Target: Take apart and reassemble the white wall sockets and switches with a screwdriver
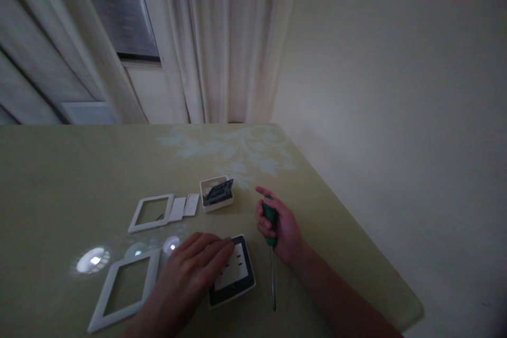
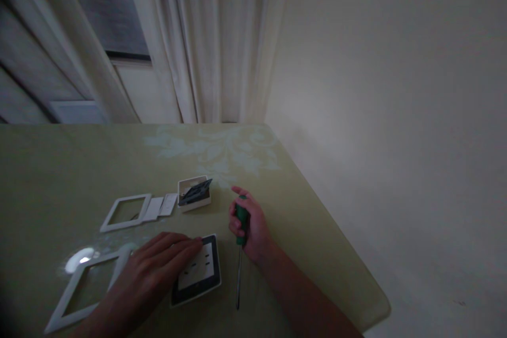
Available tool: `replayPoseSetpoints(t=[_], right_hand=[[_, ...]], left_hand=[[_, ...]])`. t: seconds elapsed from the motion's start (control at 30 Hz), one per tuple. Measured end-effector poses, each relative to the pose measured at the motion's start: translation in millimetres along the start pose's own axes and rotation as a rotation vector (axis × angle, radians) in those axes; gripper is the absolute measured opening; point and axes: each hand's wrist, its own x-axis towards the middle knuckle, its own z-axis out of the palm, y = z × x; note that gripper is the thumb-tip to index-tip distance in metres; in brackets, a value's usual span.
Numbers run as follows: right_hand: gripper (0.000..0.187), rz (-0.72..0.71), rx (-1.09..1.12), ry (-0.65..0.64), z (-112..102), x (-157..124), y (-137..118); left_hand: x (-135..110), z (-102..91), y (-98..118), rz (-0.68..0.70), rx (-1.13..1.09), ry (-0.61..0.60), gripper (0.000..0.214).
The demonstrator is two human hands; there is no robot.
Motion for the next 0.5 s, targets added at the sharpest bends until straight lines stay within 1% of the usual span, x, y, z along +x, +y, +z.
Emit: replayPoseSetpoints(t=[0.07, 0.13, 0.17, 0.2, 0.23, 0.27, 0.3, 0.4, 0.47, 0.5], right_hand=[[0.042, -0.007, 0.011, -0.004, 0.3, -0.4, -0.1], [0.042, -0.019, 0.020, -0.013, 0.1, 0.0, -0.8], [0.041, -0.027, 0.022, -0.017, -0.2, 0.4, -1.4], [0.039, -0.039, 0.025, -0.020, -0.7, 0.7, -2.4], [0.036, -0.052, 0.028, -0.020, -1.2, 0.7, -3.9], [0.031, -0.066, 0.033, -0.017, -1.4, 0.1, -5.8], [0.028, -0.089, 0.041, -0.012, -1.1, -1.4, -8.4], [0.032, -0.243, 0.072, -0.002, 7.0, -12.9, -20.5], [0.033, -0.381, 0.077, -0.032, 21.1, -25.5, -30.9], [0.033, -0.425, 0.068, -0.072, 30.6, -32.0, -35.7]], left_hand=[[-3.2, 3.8, 0.3, -0.109, -0.049, 0.006, 0.030], [-6.5, 7.0, 1.9, -0.280, -0.136, -0.005, 0.028], [-8.0, 8.0, 3.4, -0.370, -0.187, -0.028, 0.035], [-9.1, 8.7, 5.3, -0.454, -0.239, -0.069, 0.051], [-9.8, 9.0, 7.5, -0.518, -0.288, -0.124, 0.067], [-10.0, 9.1, 9.8, -0.563, -0.331, -0.184, 0.080], [-9.8, 9.1, 12.1, -0.592, -0.367, -0.233, 0.086], [-7.8, 8.6, 16.6, -0.614, -0.489, -0.312, 0.084], [-6.0, 6.5, 17.0, -0.615, -0.594, -0.356, 0.089], [-4.9, 4.6, 16.6, -0.610, -0.640, -0.389, 0.092]])
